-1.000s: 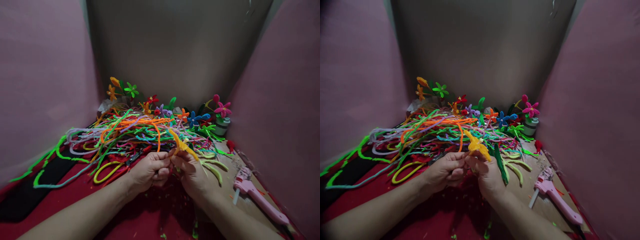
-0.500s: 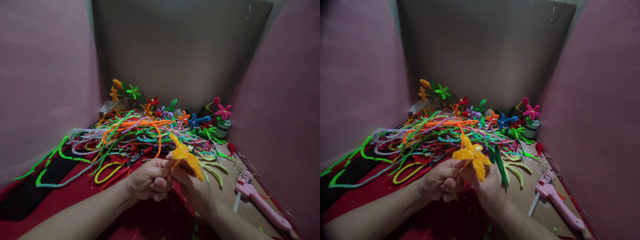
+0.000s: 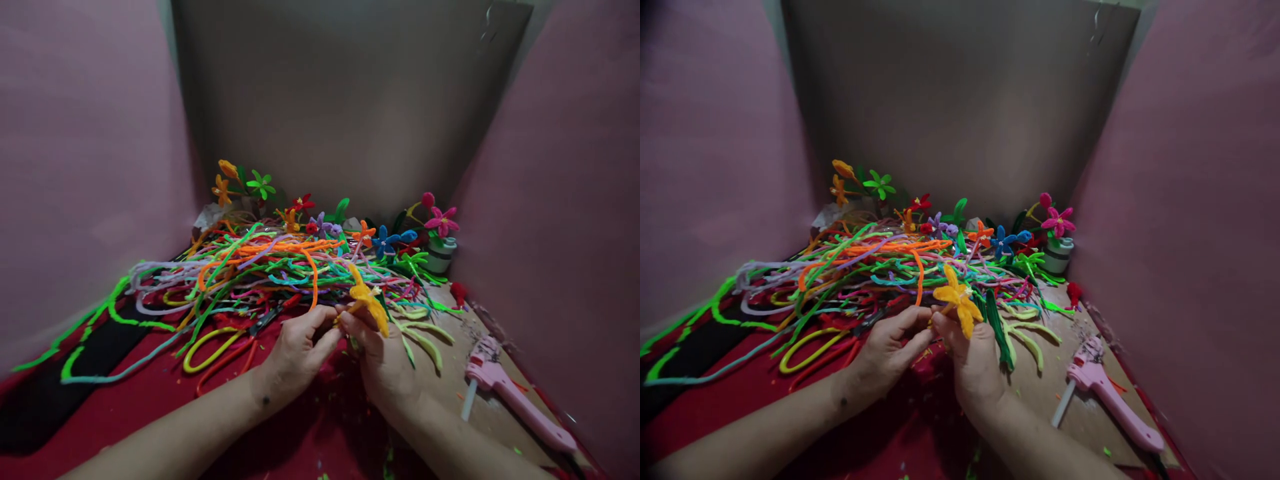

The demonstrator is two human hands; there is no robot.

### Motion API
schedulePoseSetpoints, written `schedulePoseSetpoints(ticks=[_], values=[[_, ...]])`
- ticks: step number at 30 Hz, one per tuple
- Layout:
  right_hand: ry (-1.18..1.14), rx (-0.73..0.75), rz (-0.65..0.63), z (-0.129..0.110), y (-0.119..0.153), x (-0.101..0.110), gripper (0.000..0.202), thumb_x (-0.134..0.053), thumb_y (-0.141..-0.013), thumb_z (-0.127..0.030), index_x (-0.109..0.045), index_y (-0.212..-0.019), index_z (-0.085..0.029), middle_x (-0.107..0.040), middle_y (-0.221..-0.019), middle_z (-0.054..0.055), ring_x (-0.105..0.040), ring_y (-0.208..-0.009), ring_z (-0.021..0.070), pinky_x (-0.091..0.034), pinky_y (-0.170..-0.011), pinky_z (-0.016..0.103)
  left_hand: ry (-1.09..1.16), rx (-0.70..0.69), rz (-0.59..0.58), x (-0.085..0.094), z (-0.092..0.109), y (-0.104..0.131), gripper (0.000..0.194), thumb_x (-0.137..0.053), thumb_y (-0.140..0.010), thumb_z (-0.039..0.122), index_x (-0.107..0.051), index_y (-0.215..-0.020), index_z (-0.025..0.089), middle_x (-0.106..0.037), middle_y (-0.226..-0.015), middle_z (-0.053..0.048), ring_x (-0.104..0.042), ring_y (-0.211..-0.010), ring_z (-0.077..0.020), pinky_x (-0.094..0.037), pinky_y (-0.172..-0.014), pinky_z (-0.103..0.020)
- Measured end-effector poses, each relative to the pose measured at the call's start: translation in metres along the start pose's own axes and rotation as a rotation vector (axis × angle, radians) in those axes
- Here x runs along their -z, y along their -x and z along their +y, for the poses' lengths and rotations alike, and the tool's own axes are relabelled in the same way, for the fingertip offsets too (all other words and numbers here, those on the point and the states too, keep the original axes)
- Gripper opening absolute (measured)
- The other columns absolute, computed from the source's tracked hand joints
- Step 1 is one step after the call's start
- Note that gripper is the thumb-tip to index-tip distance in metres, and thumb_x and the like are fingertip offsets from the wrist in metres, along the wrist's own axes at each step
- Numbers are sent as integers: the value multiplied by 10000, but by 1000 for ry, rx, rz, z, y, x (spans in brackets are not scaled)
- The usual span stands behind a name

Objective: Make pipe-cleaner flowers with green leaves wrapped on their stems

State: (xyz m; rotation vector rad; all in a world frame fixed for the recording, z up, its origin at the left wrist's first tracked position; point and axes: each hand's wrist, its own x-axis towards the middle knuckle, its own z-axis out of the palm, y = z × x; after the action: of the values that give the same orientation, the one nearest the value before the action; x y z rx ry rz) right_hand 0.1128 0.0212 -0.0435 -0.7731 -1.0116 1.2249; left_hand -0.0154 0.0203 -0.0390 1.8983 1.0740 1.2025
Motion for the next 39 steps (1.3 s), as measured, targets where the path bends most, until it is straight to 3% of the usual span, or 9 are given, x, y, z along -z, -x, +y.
schedulePoseSetpoints(ticks=[4, 11, 16, 22, 27, 29, 32, 37, 39], values=[[120, 14, -25, -6, 2, -3, 194, -670, -713, -276, -694, -887, -194, -699, -901, 36, -614, -894, 215, -436, -882, 373, 60, 30, 1, 1, 3, -3, 176, -477, -834, 241, -629, -857, 155, -611, -800, -22, -541, -726, -124, -409, -686, -220], [116, 30, -106, -2, 2, 1, 276, -694, -691, -251, -689, -966, -230, -695, -933, 36, -591, -972, 229, -455, -869, 378, 549, 357, -79, 3, 10, -9, 174, -595, -760, 297, -586, -699, 134, -389, -519, 60, -295, -457, -47, -235, -438, -185], [85, -33, -103, -3, 0, 2, 270, -686, -698, -301, -696, -953, -214, -692, -789, 26, -607, -801, 202, -486, -721, 331, 765, 444, -129, 4, 6, -10, 140, -604, -765, 259, -585, -769, 121, -401, -478, 63, -269, -393, -25, -180, -394, -169], [-130, -226, -139, -6, 0, 2, 250, -702, -681, -282, -699, -922, -214, -658, -787, 11, -556, -662, 137, -447, -580, 253, 1093, 490, -338, 9, 3, -8, 106, -572, -791, 240, -547, -750, 145, -340, -435, 85, -157, -355, -18, -172, -354, -142], [-201, -259, -161, -7, 1, 3, 203, -712, -667, -234, -704, -870, -220, -639, -705, -10, -486, -568, 95, -404, -530, 216, 1224, 557, -516, 15, -4, -8, 159, -551, -808, 285, -550, -741, 141, -258, -431, 101, -108, -336, -17, -181, -319, -135], [-217, -292, -145, -8, 1, 2, 181, -718, -652, -219, -704, -832, -212, -632, -680, -16, -466, -541, 85, -389, -504, 204, 1221, 584, -564, 15, -4, -9, 183, -566, -797, 305, -549, -734, 134, -267, -438, 100, -105, -340, -16, -173, -314, -135], [-243, -318, -103, -9, -1, 0, 154, -731, -623, -208, -697, -773, -206, -606, -625, -30, -462, -516, 80, -370, -469, 185, 1100, 534, -462, 11, 0, -11, 179, -549, -809, 325, -550, -778, 149, -298, -460, 100, -117, -350, -20, -218, -330, -147], [-214, -301, 12, -1, -5, 2, 187, -735, -610, -214, -694, -792, -203, -649, -726, -8, -509, -565, 94, -369, -461, 182, 379, 257, -158, 5, 8, -9, 155, -574, -782, 301, -592, -747, 151, -496, -616, 35, -417, -522, -72, -346, -490, -193], [-171, -287, 23, 2, -5, 3, 190, -725, -631, -224, -695, -816, -198, -639, -719, -11, -480, -539, 76, -329, -427, 165, 203, 160, -70, 3, 7, -8, 165, -542, -800, 290, -619, -758, 149, -522, -659, 23, -441, -609, -90, -356, -569, -203]])
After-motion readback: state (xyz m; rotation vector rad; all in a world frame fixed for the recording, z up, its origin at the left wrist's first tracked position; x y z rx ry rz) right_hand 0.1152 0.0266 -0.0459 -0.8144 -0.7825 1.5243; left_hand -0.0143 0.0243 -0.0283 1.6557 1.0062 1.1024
